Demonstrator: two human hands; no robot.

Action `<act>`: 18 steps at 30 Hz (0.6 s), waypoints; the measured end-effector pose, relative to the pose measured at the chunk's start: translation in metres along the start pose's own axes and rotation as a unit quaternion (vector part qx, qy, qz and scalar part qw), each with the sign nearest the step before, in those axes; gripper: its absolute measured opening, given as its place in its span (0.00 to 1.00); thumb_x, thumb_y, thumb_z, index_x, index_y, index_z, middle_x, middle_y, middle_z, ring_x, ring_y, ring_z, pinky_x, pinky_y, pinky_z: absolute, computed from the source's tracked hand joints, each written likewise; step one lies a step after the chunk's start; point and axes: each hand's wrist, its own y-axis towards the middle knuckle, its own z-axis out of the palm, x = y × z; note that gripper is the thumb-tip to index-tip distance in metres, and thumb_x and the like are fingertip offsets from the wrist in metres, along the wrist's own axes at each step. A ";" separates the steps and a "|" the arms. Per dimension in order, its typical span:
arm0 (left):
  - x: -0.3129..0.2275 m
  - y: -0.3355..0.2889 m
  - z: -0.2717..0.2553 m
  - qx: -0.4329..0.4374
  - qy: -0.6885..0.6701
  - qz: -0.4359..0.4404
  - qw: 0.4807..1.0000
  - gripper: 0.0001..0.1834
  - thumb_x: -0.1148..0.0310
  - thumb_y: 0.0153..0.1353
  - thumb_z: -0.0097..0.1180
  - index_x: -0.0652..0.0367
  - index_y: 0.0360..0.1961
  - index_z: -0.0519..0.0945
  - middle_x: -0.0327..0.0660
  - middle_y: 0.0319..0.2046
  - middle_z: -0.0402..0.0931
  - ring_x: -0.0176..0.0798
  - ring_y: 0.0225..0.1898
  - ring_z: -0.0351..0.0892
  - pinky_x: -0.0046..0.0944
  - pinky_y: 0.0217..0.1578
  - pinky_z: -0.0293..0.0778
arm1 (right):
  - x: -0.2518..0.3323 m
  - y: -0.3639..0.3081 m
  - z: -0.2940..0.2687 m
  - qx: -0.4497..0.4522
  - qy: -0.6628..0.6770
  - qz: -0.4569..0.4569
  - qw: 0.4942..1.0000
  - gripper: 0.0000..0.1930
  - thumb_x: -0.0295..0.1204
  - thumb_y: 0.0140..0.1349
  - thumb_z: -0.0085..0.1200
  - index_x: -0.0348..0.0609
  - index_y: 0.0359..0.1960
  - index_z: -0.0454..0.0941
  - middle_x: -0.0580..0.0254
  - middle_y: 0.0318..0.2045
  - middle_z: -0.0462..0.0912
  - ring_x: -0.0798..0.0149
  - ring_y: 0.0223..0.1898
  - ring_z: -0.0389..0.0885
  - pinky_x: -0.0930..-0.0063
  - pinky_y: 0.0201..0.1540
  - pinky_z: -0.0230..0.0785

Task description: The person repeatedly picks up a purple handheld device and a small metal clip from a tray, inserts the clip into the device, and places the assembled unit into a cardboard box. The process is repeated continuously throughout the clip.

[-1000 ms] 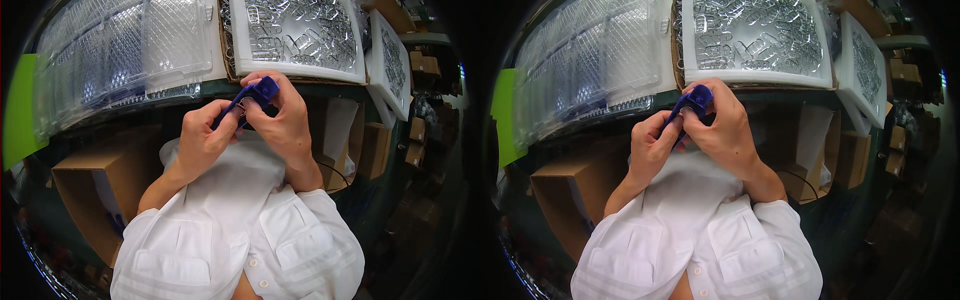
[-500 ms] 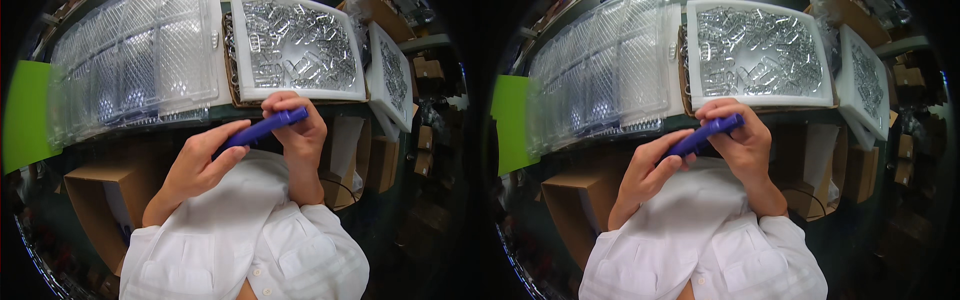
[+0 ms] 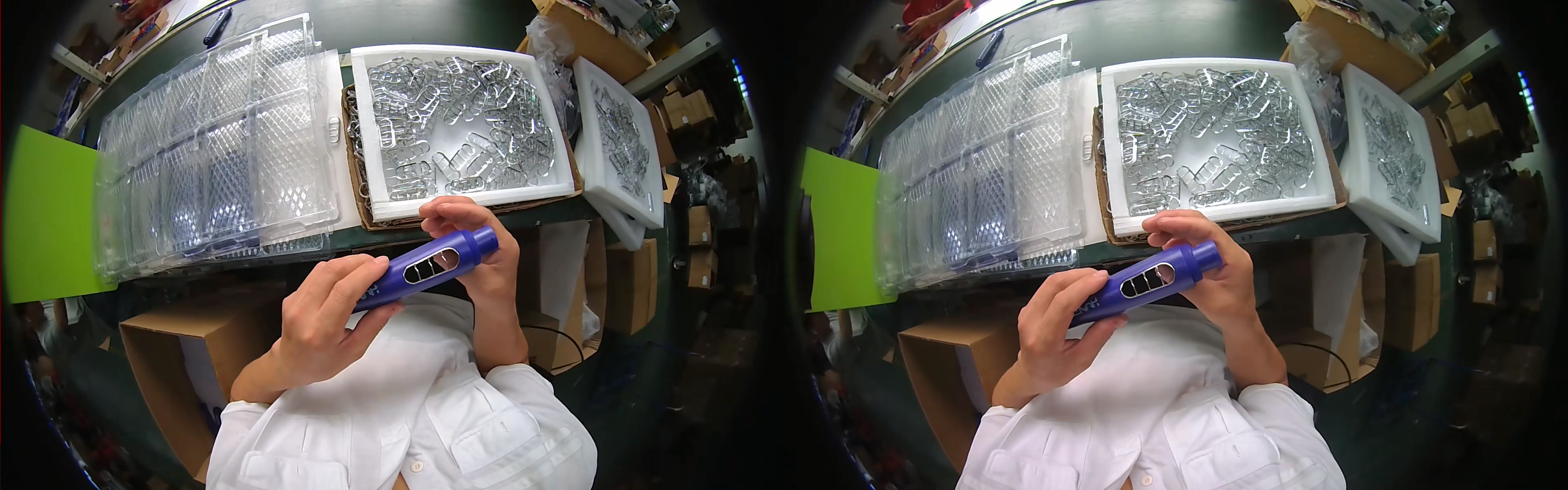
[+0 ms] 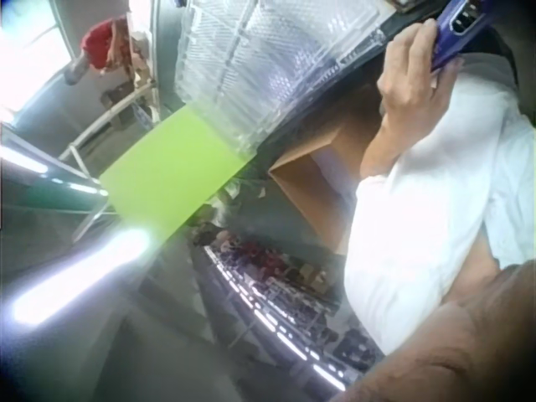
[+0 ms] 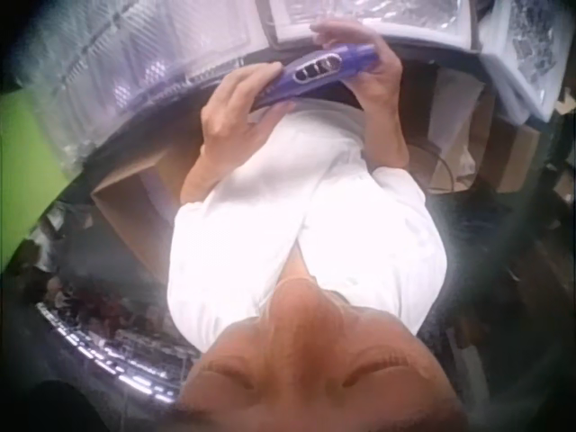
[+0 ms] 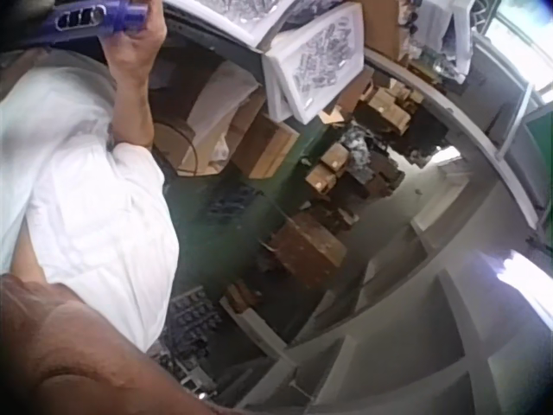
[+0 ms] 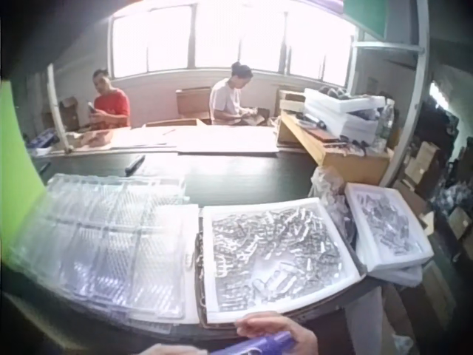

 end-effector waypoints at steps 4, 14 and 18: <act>-0.002 0.004 0.002 0.005 0.009 -0.006 1.000 0.32 0.78 0.48 0.79 0.64 0.56 0.81 0.54 0.47 0.83 0.52 0.44 0.87 0.43 0.44 0.84 | 0.002 -0.003 -0.003 -0.023 0.002 0.022 0.999 0.22 0.16 0.63 0.66 0.31 0.59 0.78 0.46 0.58 0.81 0.61 0.55 0.82 0.68 0.60 0.75; 0.039 0.150 -0.017 -0.023 0.151 0.062 0.986 0.24 0.70 0.64 0.68 0.52 0.62 0.83 0.46 0.41 0.81 0.45 0.33 0.82 0.44 0.35 0.78 | 0.009 -0.021 -0.034 -0.111 -0.040 0.003 0.993 0.15 0.09 0.64 0.57 0.31 0.51 0.80 0.48 0.54 0.82 0.62 0.51 0.84 0.71 0.56 0.76; 0.138 0.296 -0.013 -0.060 0.253 0.045 0.965 0.25 0.53 0.70 0.63 0.50 0.64 0.83 0.48 0.43 0.84 0.47 0.42 0.86 0.46 0.46 0.78 | 0.010 -0.025 -0.041 -0.143 -0.076 -0.006 0.987 0.14 0.10 0.64 0.56 0.31 0.50 0.81 0.48 0.54 0.83 0.63 0.50 0.84 0.72 0.55 0.77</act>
